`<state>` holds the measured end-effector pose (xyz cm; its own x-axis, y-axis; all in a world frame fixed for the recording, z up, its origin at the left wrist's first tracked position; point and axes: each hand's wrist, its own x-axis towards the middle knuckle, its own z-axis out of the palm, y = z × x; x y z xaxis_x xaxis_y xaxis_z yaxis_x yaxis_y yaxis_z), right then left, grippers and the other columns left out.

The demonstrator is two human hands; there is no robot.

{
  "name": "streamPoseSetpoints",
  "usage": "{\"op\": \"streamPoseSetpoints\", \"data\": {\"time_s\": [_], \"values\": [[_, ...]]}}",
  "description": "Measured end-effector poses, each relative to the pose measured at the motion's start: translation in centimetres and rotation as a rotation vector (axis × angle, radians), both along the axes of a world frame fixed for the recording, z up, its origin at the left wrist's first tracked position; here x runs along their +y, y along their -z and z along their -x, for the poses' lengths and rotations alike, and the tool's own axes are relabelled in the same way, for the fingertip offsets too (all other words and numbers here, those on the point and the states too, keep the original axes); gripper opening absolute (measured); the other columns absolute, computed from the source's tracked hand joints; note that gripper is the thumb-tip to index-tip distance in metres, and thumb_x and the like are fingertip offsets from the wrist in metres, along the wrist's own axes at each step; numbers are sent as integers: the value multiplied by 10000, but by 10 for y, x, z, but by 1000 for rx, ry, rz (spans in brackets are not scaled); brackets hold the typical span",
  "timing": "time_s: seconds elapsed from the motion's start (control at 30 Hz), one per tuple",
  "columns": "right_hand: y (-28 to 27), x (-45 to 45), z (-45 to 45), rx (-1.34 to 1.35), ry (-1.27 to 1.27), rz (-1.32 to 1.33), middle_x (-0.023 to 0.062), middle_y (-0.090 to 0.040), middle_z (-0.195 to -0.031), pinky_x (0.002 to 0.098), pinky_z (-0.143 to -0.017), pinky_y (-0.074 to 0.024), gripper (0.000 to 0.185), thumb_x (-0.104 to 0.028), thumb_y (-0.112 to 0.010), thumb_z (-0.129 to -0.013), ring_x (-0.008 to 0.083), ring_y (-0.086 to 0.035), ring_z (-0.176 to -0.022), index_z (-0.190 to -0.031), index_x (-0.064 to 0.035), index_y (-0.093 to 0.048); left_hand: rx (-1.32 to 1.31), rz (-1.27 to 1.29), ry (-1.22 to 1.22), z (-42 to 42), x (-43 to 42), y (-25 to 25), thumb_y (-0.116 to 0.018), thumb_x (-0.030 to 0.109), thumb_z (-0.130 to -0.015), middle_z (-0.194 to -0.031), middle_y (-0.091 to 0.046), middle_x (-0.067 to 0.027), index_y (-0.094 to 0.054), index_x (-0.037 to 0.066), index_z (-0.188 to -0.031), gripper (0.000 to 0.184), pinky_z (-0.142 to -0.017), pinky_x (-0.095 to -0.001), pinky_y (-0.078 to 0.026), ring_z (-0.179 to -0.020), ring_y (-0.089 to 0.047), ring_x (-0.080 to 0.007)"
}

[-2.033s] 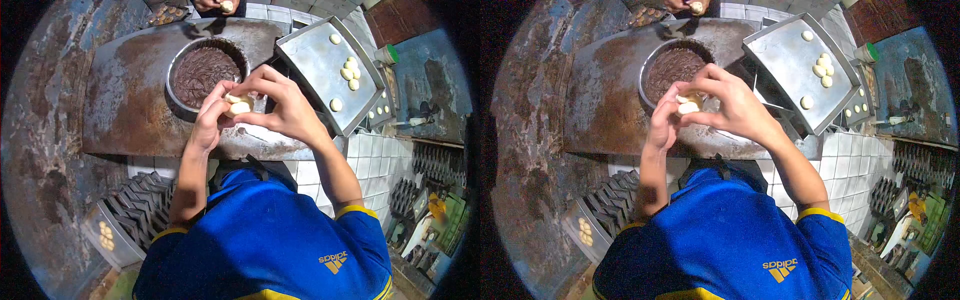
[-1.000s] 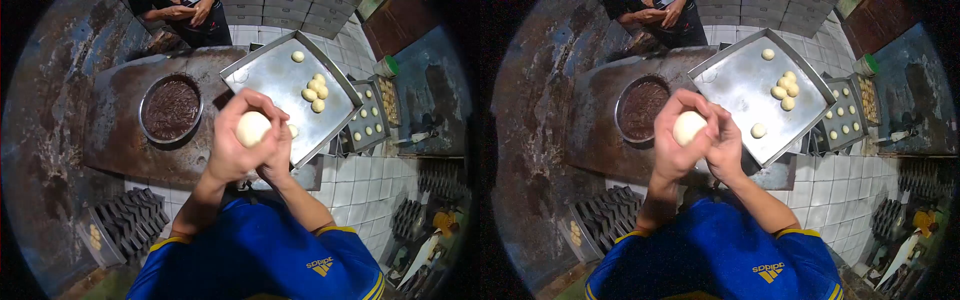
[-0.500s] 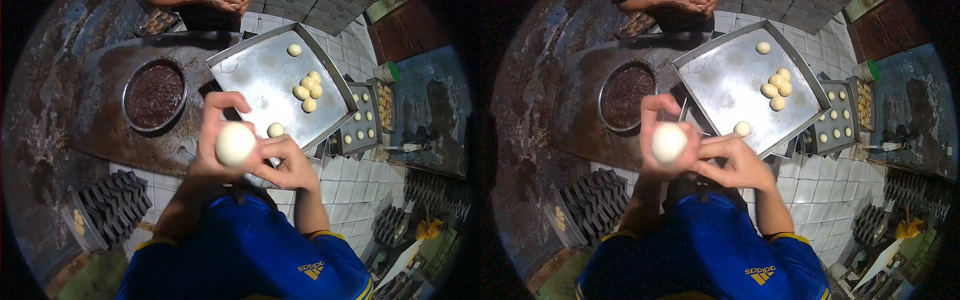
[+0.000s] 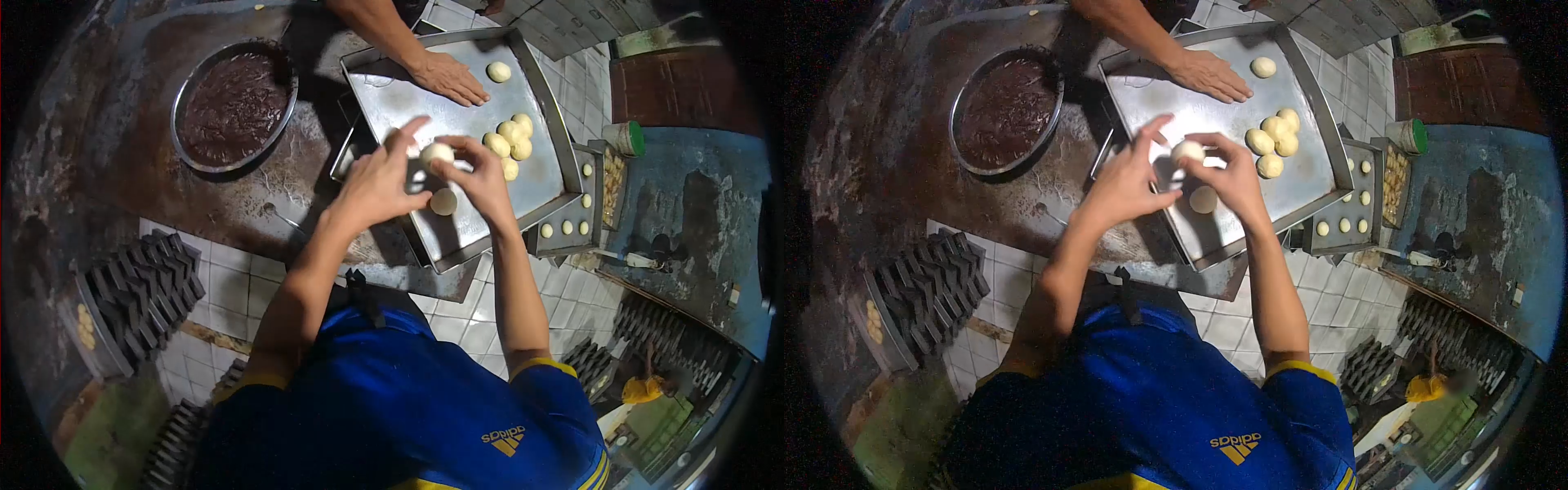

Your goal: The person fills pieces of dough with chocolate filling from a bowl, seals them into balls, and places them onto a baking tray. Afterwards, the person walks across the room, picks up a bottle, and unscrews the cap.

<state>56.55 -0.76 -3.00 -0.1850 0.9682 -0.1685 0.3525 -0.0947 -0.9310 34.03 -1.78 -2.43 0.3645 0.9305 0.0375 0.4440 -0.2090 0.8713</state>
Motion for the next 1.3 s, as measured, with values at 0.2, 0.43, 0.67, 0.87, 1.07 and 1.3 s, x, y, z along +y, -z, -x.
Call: {"op": "streamPoseSetpoints", "data": {"time_s": [0.2,0.43,0.67,0.87,1.07,1.3], "values": [[72,27,16,-918,-397,-473,232,-486,-1536,502,-1134,-444,666,-336,-668,-979,410,-500,-1368,-1504,31,-486,-8,-44,-256,61,-12,19,-817,125,-829,-1049,-654,-133,-349,142,-1573,879,-773,-429,-556,-843,-703,-329],[122,39,11,-810,-360,-430,304,-303,-1669,482,-1292,-225,842,-590,-390,-1085,392,-263,-1585,-1582,89,-341,-153,-30,-379,79,-41,13,-784,-48,-842,-916,-546,-23,-405,66,-1544,806,-566,-232,-370,-599,-371,-54],[105,36,19,-915,-333,-373,288,-294,-1682,484,-1301,-197,801,-539,-323,-1123,391,-203,-1605,-1592,110,-304,-232,88,-274,58,-49,3,-744,-65,-885,-954,-574,-13,-350,70,-1568,800,-584,-172,-302,-648,-372,-8],[94,41,-10,363,21,56,226,-227,-1728,434,-1307,-164,841,-580,-441,-1087,354,-200,-1610,-1654,6,-234,-307,94,-194,43,-44,-17,-748,-46,-886,-890,-552,-19,-379,60,-1550,767,-589,-197,-352,-653,-412,-24],[42,-23,-111,-593,712,-223,267,-733,-1189,453,-920,-560,609,-424,-794,-888,369,-737,-1047,-1239,62,-687,-219,120,-309,72,-46,-22,-724,-35,-923,-863,-552,6,-406,39,-1520,681,-590,-180,-309,-650,-364,-17],[76,-19,-122,-475,651,142,124,-776,-893,351,-758,-565,551,-414,-850,-854,218,-737,-806,-1116,57,-735,-384,152,-203,60,-34,-33,-679,-35,-965,-867,-577,-1,-452,16,-1467,553,-638,-188,-371,-687,-434,-19]]}}
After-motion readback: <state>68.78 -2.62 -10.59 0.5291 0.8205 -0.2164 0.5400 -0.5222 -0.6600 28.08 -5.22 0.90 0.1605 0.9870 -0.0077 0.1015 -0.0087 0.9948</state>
